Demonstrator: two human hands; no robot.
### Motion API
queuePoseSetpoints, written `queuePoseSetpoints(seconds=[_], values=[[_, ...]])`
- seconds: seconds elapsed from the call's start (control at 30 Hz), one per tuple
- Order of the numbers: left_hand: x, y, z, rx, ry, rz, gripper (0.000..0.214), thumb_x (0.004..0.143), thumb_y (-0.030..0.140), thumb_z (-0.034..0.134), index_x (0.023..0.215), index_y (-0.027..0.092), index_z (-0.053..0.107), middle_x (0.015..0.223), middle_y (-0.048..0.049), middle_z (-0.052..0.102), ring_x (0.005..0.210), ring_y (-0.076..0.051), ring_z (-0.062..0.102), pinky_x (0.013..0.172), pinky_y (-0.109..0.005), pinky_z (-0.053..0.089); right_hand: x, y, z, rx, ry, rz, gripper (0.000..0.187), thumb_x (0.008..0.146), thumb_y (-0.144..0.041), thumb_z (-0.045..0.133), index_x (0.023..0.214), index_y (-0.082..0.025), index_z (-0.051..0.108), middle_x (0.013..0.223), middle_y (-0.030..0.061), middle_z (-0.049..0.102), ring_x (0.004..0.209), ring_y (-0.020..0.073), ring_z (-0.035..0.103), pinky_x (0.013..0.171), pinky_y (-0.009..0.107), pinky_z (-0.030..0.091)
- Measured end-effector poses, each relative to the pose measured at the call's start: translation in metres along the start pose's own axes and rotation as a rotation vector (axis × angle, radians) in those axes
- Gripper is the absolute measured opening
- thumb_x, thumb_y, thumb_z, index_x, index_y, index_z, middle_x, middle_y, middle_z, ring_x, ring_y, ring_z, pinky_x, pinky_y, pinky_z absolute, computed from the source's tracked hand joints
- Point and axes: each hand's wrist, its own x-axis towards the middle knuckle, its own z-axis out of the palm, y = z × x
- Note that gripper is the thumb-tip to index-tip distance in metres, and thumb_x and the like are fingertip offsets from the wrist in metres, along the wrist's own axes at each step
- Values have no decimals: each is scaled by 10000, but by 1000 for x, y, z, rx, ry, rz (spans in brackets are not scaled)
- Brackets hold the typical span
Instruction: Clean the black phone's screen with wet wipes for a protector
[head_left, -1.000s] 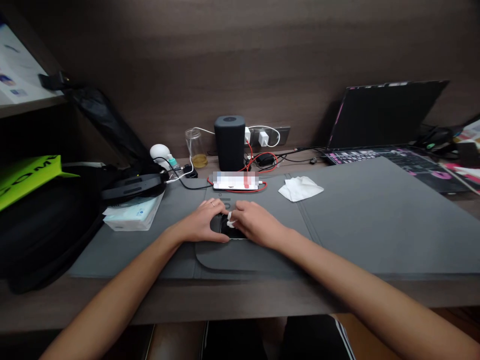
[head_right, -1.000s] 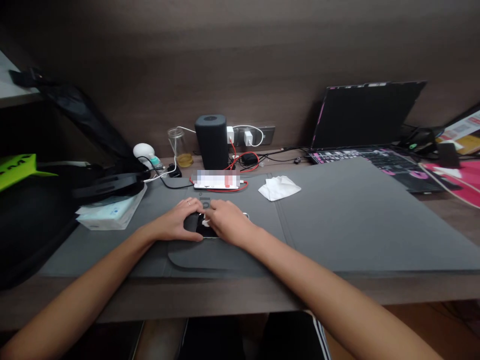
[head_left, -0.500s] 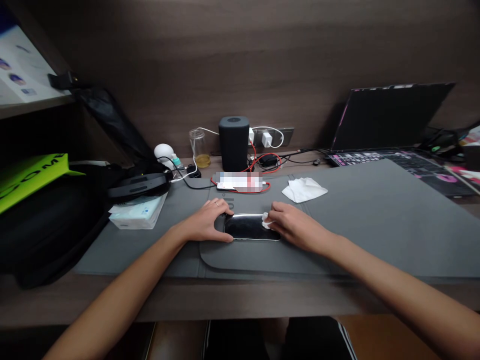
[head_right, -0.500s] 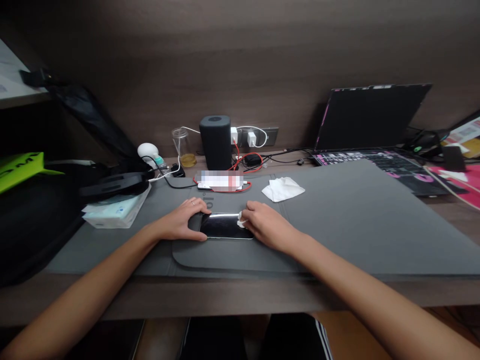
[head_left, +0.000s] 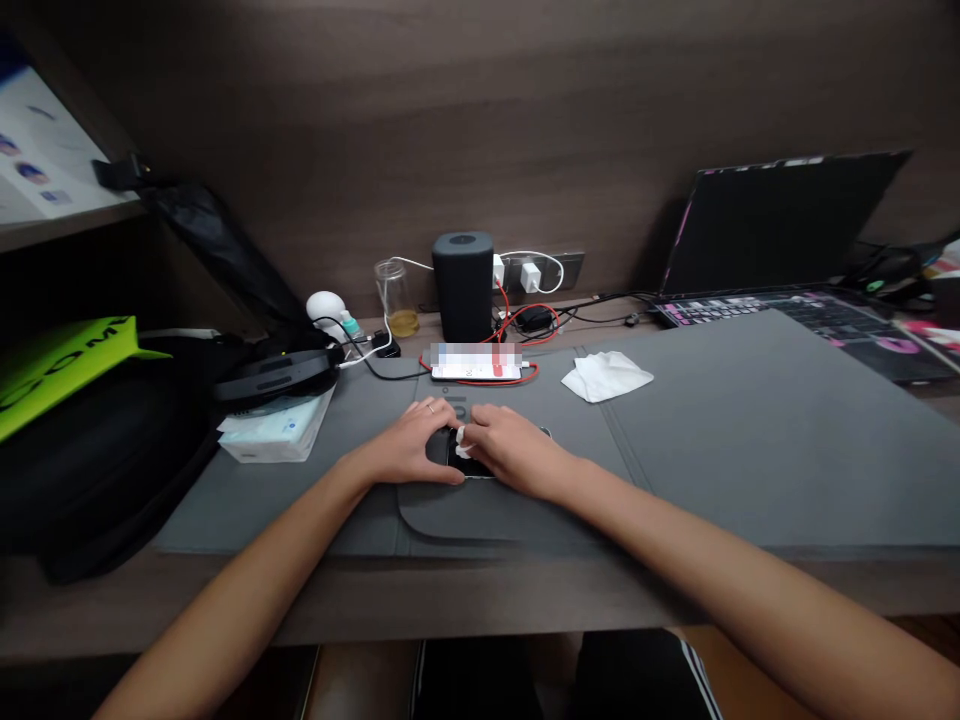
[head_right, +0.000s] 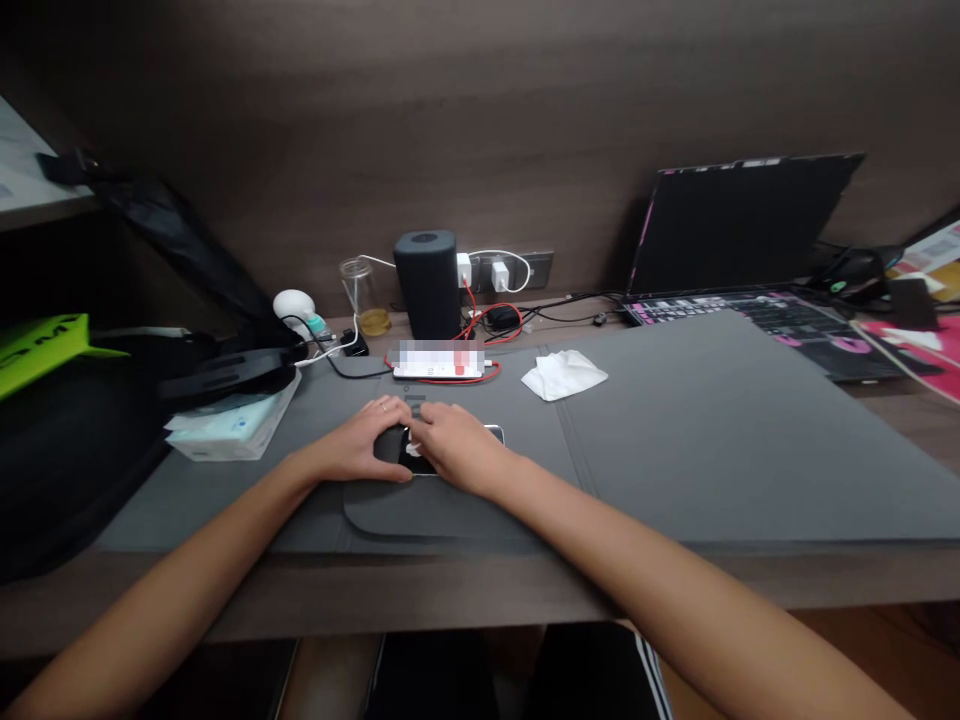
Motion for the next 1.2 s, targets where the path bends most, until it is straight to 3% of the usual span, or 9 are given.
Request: queuePoseSetpoints(seconds=[0.3, 0.47, 0.67, 1.0, 1.1, 1.2], values=[[0, 0, 0, 7, -2, -7, 556, 747, 500, 817, 1166, 215, 587, 1189, -75, 579, 1136, -306, 517, 1015, -462, 380, -66, 34, -27, -23, -20, 67, 196, 1009, -179, 465, 929, -151, 642, 896, 76, 552, 795, 194, 480, 736, 317, 352], [1, -1, 0, -3, 0, -8, 559, 747, 498, 815, 1175, 217, 591, 1190, -74, 583, 1130, -304, 523, 1007, -455, 388, -79, 45, -34, 7, -23, 101, 215, 1009, -198, 455, 948, -142, 653, 899, 95, 554, 782, 201, 503, 704, 313, 379], [2, 1, 0, -4, 6, -10, 576, 729, 493, 833, 1171, 213, 592, 1166, -70, 582, 1123, -301, 525, 1003, -450, 392, -63, 48, -34, 8, -40, 90, 216, 999, -169, 451, 979, -145, 665, 910, 94, 563, 779, 199, 521, 704, 309, 382], [3, -3, 2, 3, 28, -5, 554, 701, 546, 830, 1067, 209, 585, 1109, -65, 593, 1056, -300, 529, 968, -444, 410, 14, 15, 0, -41, -1, -161, 136, 959, -161, 565, 1005, -129, 689, 952, 100, 613, 877, 221, 534, 771, 330, 353], [3, -3, 2, -1, 30, -10, 552, 702, 545, 826, 1066, 209, 583, 1107, -64, 593, 1053, -298, 527, 981, -450, 403, 14, 16, 1, -51, 1, -174, 147, 967, -172, 560, 1019, -127, 689, 953, 102, 612, 869, 216, 530, 771, 329, 350], [3, -2, 2, -9, 24, -6, 557, 719, 534, 820, 1115, 220, 587, 1143, -61, 584, 1101, -299, 525, 1008, -451, 388, -5, 28, -8, -45, -18, -112, 182, 986, -172, 513, 1036, -140, 685, 912, 87, 588, 816, 202, 516, 751, 318, 355]])
